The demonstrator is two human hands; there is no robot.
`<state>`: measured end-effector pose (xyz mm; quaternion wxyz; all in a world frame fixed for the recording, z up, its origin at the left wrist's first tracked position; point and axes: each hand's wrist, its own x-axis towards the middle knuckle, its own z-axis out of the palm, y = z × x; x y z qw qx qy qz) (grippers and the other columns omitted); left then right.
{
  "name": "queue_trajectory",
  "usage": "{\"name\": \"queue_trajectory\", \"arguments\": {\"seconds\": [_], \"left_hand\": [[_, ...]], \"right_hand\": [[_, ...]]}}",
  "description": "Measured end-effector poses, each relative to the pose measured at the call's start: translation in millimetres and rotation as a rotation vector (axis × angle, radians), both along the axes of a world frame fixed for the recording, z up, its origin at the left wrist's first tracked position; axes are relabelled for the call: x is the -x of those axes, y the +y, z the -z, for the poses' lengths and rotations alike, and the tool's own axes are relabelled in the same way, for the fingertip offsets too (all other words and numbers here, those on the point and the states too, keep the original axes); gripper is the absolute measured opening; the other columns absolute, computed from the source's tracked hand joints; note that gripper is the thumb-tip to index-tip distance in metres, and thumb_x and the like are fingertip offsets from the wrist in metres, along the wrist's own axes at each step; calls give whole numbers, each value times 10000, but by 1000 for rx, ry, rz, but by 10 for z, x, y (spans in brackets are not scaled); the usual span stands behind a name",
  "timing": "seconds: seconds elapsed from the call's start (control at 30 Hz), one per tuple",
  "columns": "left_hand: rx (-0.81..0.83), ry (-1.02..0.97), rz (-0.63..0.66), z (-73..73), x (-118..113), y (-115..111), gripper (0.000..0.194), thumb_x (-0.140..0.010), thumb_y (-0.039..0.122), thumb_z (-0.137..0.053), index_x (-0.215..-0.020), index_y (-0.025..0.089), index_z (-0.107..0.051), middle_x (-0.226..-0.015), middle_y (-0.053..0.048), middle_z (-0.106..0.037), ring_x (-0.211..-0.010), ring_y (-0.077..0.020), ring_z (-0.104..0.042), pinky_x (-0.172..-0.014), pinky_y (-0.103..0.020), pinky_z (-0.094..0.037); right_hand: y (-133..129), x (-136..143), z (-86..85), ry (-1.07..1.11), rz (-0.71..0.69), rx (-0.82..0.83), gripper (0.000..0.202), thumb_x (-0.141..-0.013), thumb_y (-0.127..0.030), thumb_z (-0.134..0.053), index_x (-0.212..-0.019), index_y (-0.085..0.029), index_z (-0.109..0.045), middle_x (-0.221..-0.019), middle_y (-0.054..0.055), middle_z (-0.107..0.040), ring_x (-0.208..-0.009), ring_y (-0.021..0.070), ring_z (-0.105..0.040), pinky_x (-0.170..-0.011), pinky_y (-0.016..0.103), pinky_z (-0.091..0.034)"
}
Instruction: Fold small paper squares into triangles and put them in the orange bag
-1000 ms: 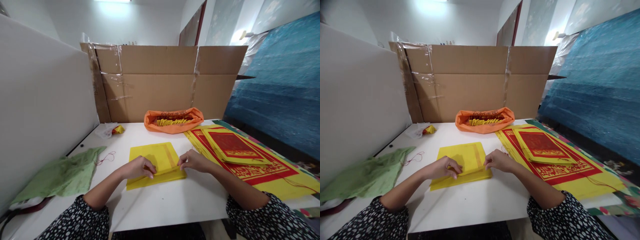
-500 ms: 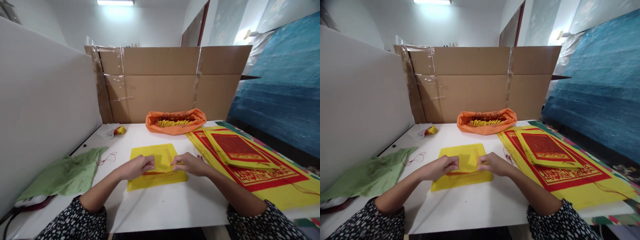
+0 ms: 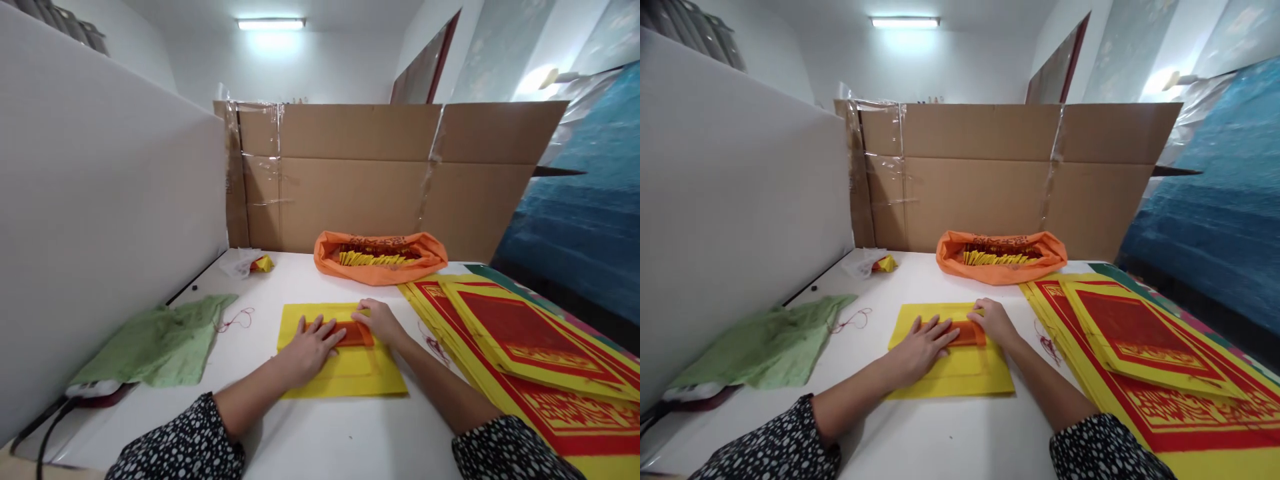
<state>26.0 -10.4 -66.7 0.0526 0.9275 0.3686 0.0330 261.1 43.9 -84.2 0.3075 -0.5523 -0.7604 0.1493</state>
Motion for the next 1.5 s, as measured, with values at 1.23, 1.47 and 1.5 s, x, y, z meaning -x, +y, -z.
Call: {"name": "queue_trajectory", "arguments": {"seconds": [1.23,1.47,1.5], "left_hand": [[-41,30,-132,69,1,26,472,-1005,368,-311,-1467,276,-338,-1535,-128,-319,-1395,-426,-248,-1016,-740,-224],[-46,18,-141,73,3,65,472,-1006,395,-294,-1459,282,-355,-1535,-126,-319,-1398,-418,-242,-1015,-732,-229],[-48,21,-144,71,3,67,472,-1005,397,-296,-1458,282,-358,-1535,-125,-319,-1397,-419,-243,-1015,-732,-229]], "right_hand": [[14,8,40,-14,154,94,209,-800,-386,-565,-747,-198,-639,-764,27,-676,-709,185,-573,-640,261,-366],[23,31,33,-38,171,83,241,-821,-416,-552,-763,-202,-647,-734,25,-673,-688,187,-574,-632,261,-358],[23,33,33,-42,174,81,240,-822,-416,-553,-767,-202,-648,-742,26,-676,-692,188,-576,-637,261,-361]]}}
